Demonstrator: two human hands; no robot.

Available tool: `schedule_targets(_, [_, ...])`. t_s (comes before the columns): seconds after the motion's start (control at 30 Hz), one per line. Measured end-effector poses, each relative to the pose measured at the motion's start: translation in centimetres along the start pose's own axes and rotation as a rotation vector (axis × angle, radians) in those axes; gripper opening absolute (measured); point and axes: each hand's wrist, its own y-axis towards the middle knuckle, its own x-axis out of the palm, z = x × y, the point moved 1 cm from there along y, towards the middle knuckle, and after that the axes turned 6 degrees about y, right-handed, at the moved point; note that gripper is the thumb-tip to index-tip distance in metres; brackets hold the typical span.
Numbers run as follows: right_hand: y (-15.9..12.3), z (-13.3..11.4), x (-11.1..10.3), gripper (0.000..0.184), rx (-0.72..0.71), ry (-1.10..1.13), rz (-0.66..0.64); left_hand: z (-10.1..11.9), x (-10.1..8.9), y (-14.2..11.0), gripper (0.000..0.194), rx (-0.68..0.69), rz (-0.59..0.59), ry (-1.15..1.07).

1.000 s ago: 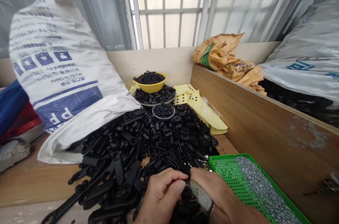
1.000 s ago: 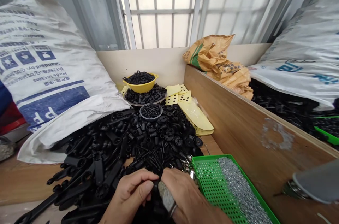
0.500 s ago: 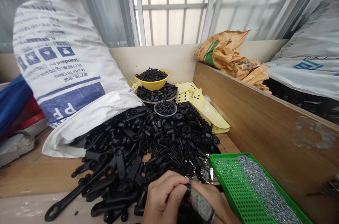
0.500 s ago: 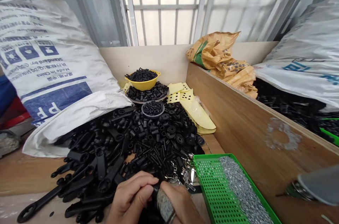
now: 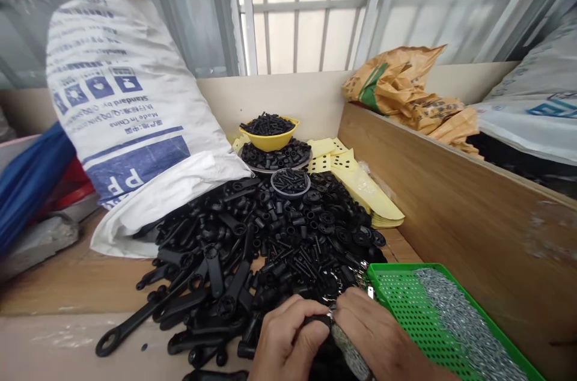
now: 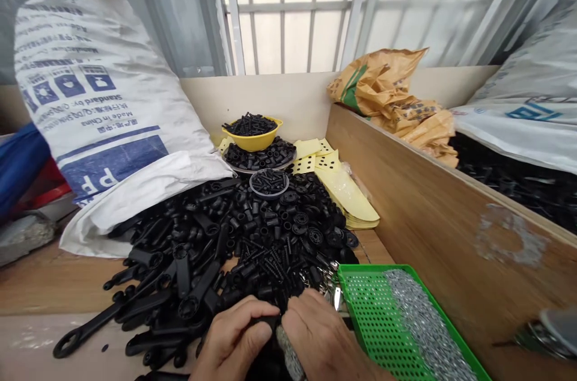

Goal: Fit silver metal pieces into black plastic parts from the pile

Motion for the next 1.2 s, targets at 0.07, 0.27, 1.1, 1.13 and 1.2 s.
schedule_targets(0.07, [-0.4, 0.0, 0.3, 0.027, 0.078, 0.142, -0.044, -0.5, 0.8, -1.0, 0.022, -0.055, 0.064, -0.010])
schedule_targets(0.27, [2.1, -0.8, 0.2, 0.021, 0.355, 0.276, -0.155, -0.9, -0.8, 0.5, 0.018, -0.062, 0.060, 0.000])
schedule_targets(1.1, [10.5, 5.7, 2.6, 0.016, 0.297, -0.525, -0.249, -4.3, -6.7, 9.1, 0.016, 0.189, -0.222, 1.253])
schedule_targets(1.13, [10.6, 5.7, 2.7, 0.016, 0.289, -0.534, -0.246, -4.7, -6.4, 9.3, 0.017, 0.203, -0.224, 1.273])
schedule_targets(1.2, [10.8, 5.6, 2.7, 0.016, 0.269, -0.544, -0.246, -5.3, -5.9, 9.3, 0.020, 0.228, -0.224, 1.310])
